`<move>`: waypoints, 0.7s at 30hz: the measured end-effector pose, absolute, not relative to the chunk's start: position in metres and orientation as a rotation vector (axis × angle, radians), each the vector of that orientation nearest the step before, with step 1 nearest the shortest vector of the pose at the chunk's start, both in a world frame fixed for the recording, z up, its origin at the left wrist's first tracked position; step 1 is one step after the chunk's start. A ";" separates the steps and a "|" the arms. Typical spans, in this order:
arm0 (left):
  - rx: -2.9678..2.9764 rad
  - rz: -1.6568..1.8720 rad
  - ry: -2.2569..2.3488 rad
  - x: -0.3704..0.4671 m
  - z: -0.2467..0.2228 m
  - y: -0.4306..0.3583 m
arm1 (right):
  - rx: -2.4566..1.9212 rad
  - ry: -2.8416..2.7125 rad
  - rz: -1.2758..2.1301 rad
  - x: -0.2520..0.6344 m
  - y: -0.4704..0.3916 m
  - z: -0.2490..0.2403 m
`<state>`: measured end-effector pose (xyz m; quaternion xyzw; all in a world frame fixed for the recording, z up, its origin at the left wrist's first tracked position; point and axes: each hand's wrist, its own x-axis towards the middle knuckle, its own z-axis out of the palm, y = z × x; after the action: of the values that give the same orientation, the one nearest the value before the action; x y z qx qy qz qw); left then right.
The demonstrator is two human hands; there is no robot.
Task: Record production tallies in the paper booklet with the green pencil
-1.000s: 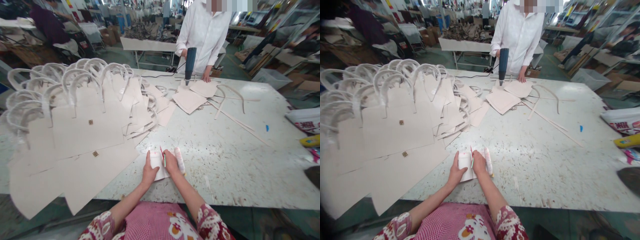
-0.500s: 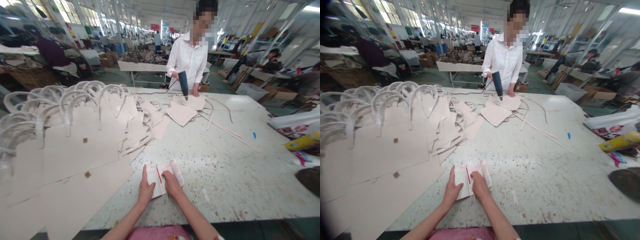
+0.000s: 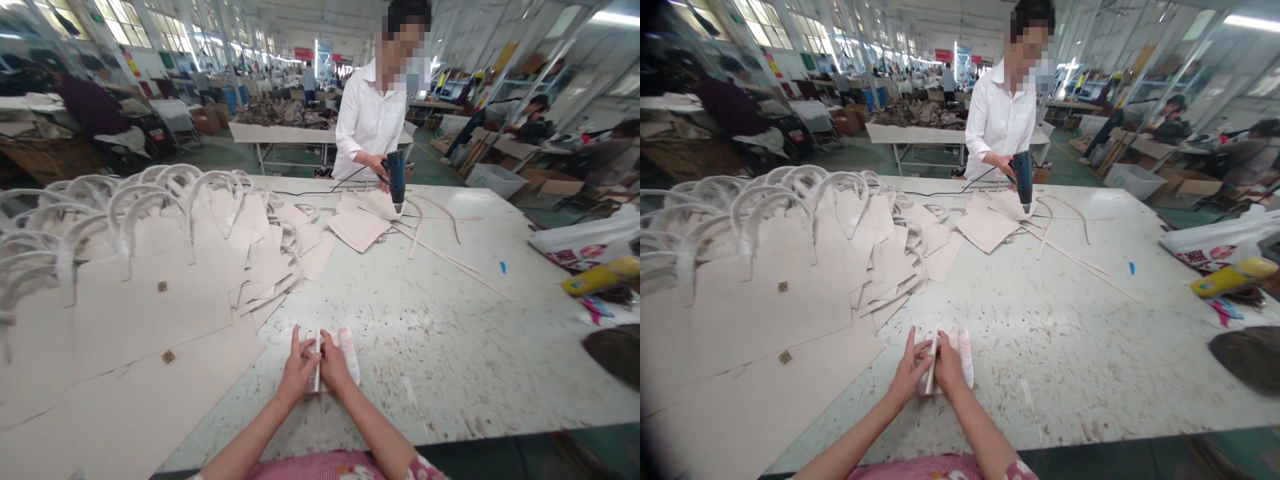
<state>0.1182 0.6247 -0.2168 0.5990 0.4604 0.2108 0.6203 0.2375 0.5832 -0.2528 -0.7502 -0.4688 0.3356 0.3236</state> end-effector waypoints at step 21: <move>1.510 0.252 1.382 0.156 -0.244 0.648 | -2.302 -0.999 0.521 0.229 0.547 -0.207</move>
<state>0.1556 0.6480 -0.2443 0.6280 0.5748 0.1047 0.5141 0.2291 0.5473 -0.2065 -0.8608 -0.3738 0.1947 0.2854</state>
